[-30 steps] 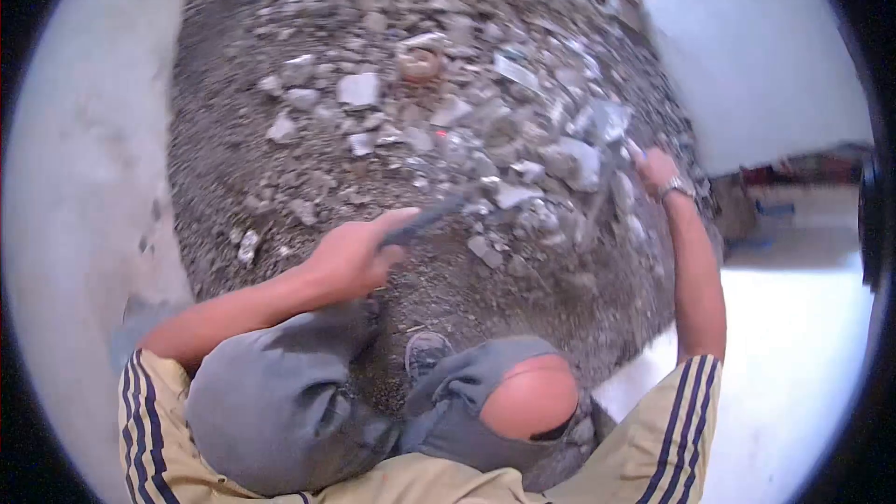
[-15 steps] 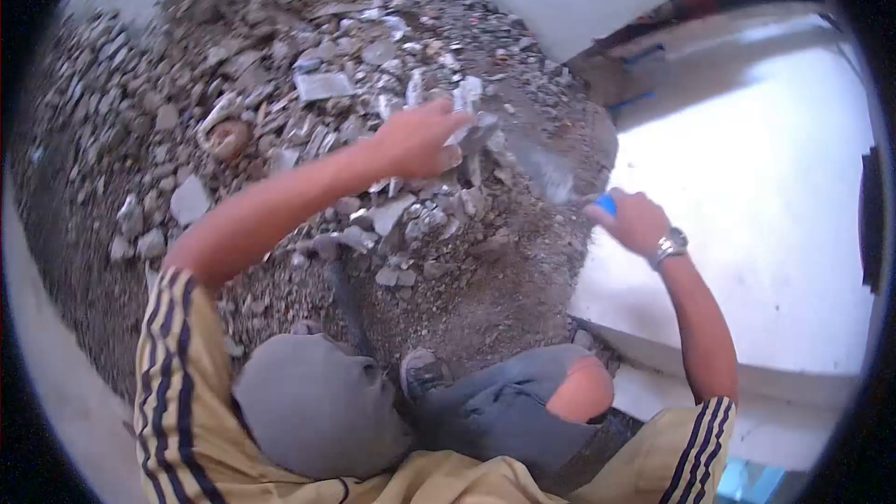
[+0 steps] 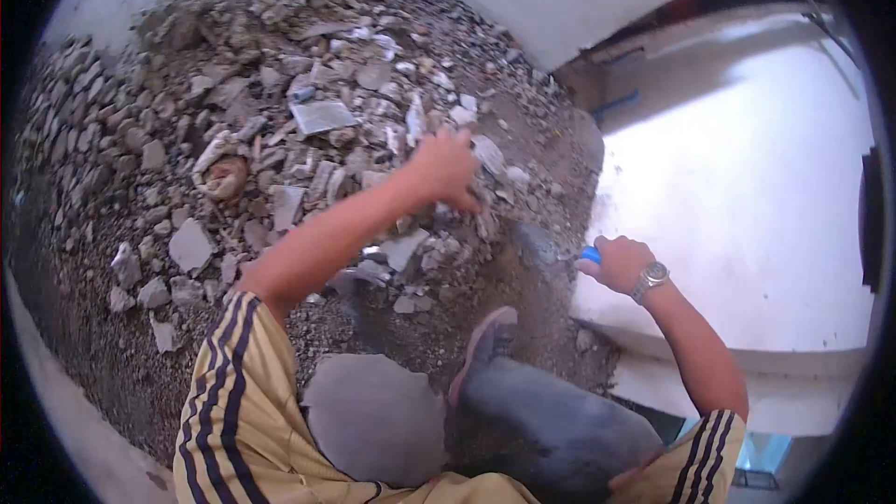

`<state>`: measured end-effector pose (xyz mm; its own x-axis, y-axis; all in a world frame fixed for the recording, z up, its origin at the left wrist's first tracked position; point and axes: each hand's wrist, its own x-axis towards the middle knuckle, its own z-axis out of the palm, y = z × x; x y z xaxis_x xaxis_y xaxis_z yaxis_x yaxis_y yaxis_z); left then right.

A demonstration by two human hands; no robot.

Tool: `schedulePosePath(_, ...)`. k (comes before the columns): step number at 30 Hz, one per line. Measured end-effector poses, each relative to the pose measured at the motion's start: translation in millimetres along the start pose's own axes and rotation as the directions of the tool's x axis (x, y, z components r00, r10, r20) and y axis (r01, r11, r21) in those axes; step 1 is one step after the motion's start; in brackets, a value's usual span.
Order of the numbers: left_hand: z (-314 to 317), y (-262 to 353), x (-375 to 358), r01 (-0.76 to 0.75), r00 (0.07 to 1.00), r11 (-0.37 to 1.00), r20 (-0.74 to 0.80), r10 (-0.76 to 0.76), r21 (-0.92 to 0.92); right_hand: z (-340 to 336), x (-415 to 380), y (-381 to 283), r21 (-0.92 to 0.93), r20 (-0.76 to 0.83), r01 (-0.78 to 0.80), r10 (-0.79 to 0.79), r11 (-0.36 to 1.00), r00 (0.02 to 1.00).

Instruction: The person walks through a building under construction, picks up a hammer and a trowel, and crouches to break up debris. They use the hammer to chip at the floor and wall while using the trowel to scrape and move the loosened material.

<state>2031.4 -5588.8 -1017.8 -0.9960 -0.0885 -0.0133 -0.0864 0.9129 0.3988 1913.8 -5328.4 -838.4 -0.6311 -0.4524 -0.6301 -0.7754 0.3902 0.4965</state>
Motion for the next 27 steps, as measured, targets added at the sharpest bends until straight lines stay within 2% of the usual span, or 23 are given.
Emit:
schedulePosePath(2, 2.9, 8.1, -11.5, 0.016, 0.999, 0.999, -0.048, -0.014, 0.03, -2.3, 15.5, -3.4, -0.029, -0.043, 0.011, -0.012, 1.0, 0.999)
schedulePosePath(4, 25.7, -4.5, -6.0, -0.014, 0.991, 0.998, -0.136, 0.006, -0.063, -5.1, 30.8, -3.3, -0.065, -0.1, 0.042, -0.048, 0.997, 0.994)
schedulePosePath(6, 14.3, -1.8, -17.2, 0.013, 0.995, 0.998, -0.097, -0.02, -0.066, -16.3, 47.4, -1.8, -0.11, -0.132, 0.049, -0.063, 0.993, 0.989)
schedulePosePath(8, 23.5, 0.3, -25.1, 0.038, 0.99, 0.999, -0.138, -0.042, -0.031, -31.1, 63.9, -3.6, -0.128, -0.153, 0.033, -0.053, 0.991, 0.987)
schedulePosePath(9, 14.2, 3.5, -42.5, 0.066, 0.982, 0.994, -0.172, -0.081, -0.089, -40.6, 68.7, -5.6, -0.133, -0.146, 0.003, -0.023, 0.991, 0.989)
schedulePosePath(10, 13.0, -2.2, -57.9, 0.044, 0.933, 0.988, -0.347, -0.094, -0.147, -47.1, 79.4, -4.0, -0.133, -0.131, 0.008, -0.026, 0.991, 0.991)
schedulePosePath(12, -2.8, -15.9, -83.2, 0.167, 0.867, 0.927, -0.398, -0.3, -0.336, -58.7, 91.2, -2.1, -0.122, -0.119, 0.027, -0.042, 0.992, 0.992)
schedulePosePath(14, -25.2, -31.8, -115.7, 0.325, 0.827, 0.827, -0.285, -0.484, -0.459, -69.2, 109.4, -4.0, -0.148, 0.004, 0.103, -0.103, 0.984, 0.995)
schedulePosePath(15, -32.6, -40.2, -130.4, 0.399, 0.796, 0.762, -0.219, -0.564, -0.509, -69.6, 119.8, -4.8, -0.137, -0.016, 0.17, -0.174, 0.976, 0.985)
schedulePosePath(18, -25.9, -64.0, -158.7, 0.451, 0.798, 0.708, -0.109, -0.592, -0.544, -63.3, 171.7, -0.3, -0.307, 0.001, 0.285, -0.3, 0.908, 0.954)
schedulePosePath(19, -14.2, -73.8, -160.5, 0.434, 0.808, 0.671, -0.069, -0.585, -0.601, -77.3, 168.6, -7.3, -0.314, 0.01, 0.284, -0.297, 0.906, 0.955)
schedulePosePath(22, -10.8, -70.2, -167.9, 0.538, 0.779, 0.594, 0.084, -0.621, -0.598, -102.2, 178.2, -16.3, -0.354, 0.001, 0.294, -0.314, 0.888, 0.949)
schedulePosePath(23, -22.5, -62.7, -170.8, 0.591, 0.766, 0.6, 0.139, -0.628, -0.539, -104.8, 184.3, -18.1, -0.361, -0.015, 0.294, -0.321, 0.885, 0.947)
schedulePosePath(26, -31.1, -57.4, -155.2, 0.658, 0.727, 0.616, 0.151, -0.67, -0.433, -110.5, 202.0, -25.1, -0.387, -0.08, 0.293, -0.349, 0.874, 0.934)
schedulePosePath(27, -29.5, -59.1, -149.0, 0.581, 0.771, 0.653, 0.07, -0.633, -0.486, -110.7, 205.6, -23.3, -0.387, -0.102, 0.282, -0.344, 0.878, 0.933)
